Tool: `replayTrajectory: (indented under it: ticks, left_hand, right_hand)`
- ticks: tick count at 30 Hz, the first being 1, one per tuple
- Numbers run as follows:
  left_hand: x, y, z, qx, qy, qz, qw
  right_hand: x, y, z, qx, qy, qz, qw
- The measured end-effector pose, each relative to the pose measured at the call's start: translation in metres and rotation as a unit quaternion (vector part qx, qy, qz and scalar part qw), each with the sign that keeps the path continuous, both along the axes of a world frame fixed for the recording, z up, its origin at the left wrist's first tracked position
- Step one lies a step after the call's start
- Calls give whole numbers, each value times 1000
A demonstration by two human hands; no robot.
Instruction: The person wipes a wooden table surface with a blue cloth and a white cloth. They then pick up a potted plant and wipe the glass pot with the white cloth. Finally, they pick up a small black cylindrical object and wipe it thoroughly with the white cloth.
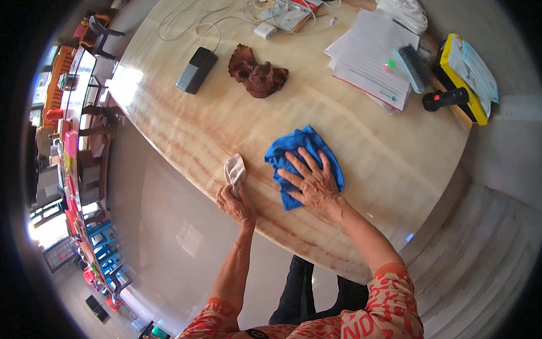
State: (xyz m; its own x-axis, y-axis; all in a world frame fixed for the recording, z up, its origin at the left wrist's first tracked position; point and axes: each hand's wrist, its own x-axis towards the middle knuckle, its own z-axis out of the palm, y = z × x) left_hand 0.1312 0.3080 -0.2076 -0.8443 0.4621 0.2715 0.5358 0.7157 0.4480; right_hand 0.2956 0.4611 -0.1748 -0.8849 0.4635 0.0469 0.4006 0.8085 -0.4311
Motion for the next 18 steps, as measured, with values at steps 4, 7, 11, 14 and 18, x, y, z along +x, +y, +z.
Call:
replayTrajectory:
  ticks: [4, 7, 11, 14, 18]
  left_hand:
    - [-4, -11, -7, -29, 1, -19, 999]
    - [-4, -12, -10, -31, -18, -24, 999]
    - [-2, -11, -6, -24, -27, -31, 999]
    - [-1, -7, 1, -15, -29, -42, 999]
    - [-3, -9, -3, -1, -13, -42, 999]
  right_hand:
    - [-32, 3, 6, -23, 1, 23, 999]
    - [-68, 15, -2, -2, 33, 17, 999]
    - [-116, 34, -14, 34, 43, 4, 998]
    - [-146, 43, -20, 47, 49, -11, 998]
    - [-151, 39, -26, 69, 97, -11, 993]
